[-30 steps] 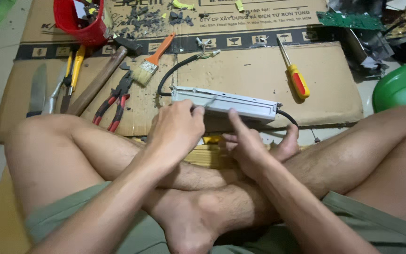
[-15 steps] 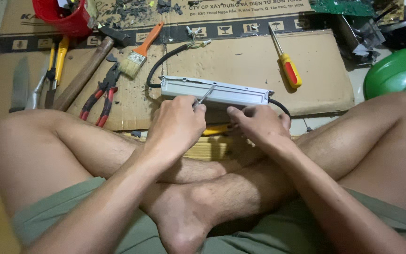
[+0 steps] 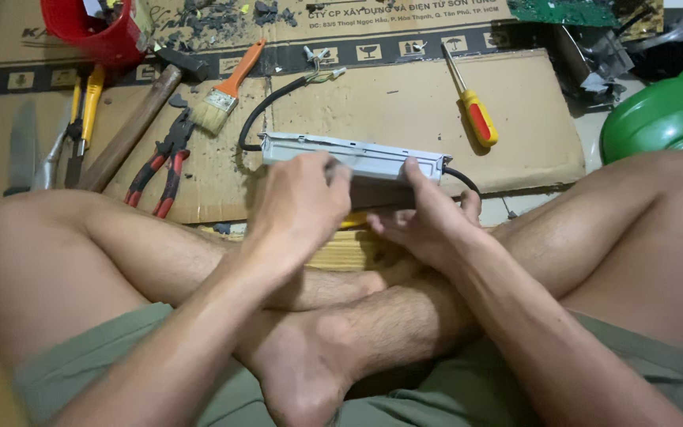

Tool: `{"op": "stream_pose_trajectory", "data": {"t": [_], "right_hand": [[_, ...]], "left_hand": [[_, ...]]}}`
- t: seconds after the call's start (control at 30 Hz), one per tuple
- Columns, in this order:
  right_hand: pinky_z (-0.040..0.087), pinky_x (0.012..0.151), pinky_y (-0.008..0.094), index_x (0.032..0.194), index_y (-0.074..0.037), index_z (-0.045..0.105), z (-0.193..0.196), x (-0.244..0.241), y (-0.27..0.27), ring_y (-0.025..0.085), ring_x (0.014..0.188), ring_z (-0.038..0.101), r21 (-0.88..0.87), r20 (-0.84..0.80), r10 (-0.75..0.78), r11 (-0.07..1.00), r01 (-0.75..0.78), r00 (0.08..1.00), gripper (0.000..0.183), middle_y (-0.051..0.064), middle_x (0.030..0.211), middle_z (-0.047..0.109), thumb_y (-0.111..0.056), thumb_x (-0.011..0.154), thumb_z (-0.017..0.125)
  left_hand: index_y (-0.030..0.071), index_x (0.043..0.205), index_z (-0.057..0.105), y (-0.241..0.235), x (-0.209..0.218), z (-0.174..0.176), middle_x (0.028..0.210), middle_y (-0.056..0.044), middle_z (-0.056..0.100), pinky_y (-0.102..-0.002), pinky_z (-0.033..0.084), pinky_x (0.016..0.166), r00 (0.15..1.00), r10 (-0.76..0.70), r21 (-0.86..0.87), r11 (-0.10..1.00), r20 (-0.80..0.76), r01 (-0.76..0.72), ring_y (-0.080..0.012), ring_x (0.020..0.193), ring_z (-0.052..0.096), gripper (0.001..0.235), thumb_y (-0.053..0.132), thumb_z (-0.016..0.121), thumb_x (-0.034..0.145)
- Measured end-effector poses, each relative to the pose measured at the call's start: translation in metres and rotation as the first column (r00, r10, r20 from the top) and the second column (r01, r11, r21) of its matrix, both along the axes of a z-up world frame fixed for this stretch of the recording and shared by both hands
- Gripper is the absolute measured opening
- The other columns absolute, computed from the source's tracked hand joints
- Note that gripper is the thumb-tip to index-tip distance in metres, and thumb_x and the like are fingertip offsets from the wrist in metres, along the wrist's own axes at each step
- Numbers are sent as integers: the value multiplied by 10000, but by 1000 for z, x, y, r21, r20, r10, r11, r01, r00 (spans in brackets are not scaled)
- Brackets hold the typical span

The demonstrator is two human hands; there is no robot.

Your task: The person uses a flathead screwdriver to pry open the seams of a white rectangular electronic device. They work along the edges to separate the casing, eventually removing a side panel to reveal the internal components.

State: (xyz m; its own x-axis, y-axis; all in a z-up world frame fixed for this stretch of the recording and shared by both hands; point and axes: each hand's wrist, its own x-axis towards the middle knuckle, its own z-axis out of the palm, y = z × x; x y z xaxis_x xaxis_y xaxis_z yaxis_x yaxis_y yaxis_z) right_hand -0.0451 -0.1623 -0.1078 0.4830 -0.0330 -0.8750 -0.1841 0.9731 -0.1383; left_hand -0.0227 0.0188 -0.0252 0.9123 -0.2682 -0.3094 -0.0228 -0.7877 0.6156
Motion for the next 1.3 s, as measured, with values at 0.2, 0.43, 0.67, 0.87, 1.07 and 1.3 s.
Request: {"op": "stream_pose_trajectory", "data": {"t": [0.2,0.43,0.67,0.87,1.07,1.3], "right_hand": [[523,1074,571,1533,-215,-222,70,2,59,460,1260,618,-531,-87,267,803,-271,960,1034,375,1478,350,-357,988,646],[506,1085,576,1505,-130,-1,77,13,73,465,1311,545,-595,-150,402,693,-407,903,831,320,1454,347,-415,999,594],[483,1099,583,1470,-27,275,75,5,53,471,1375,453,-648,-266,461,565,-511,847,696,252,1423,342,-488,1014,528],[559,965,572,1426,29,394,39,23,23,472,1307,507,-753,-447,493,243,-612,746,749,258,1373,443,-533,980,608],[540,998,564,1459,94,392,42,39,39,462,1351,483,-781,-436,532,176,-599,726,906,300,1417,460,-614,934,604],[438,1075,608,1435,116,401,16,39,32,459,1317,511,-774,-517,514,61,-631,684,974,313,1350,535,-728,955,479]], "left_hand": [[8,1019,684,27,42,-10,1014,-241,705,-630,513,908,978,-15,94,996,210,-5,-491,1065,663,364,325,535,920],[-28,1123,681,11,64,-26,1073,-209,630,-601,491,985,880,-312,325,925,357,196,-426,1134,631,361,237,706,879],[-38,1197,515,-4,88,-61,1087,-235,630,-628,487,942,796,-543,355,824,269,442,-481,1082,658,556,225,805,802],[-61,1150,536,8,75,-44,1021,-296,679,-616,540,874,836,-502,323,846,220,424,-499,1010,698,509,254,791,843],[-58,1184,577,4,57,-23,1011,-263,688,-608,579,804,897,-438,347,853,67,391,-469,1003,708,608,429,739,858],[-58,1046,658,-11,92,-5,847,-251,723,-653,591,811,720,-693,483,628,-10,611,-462,812,750,391,303,542,953]]}}
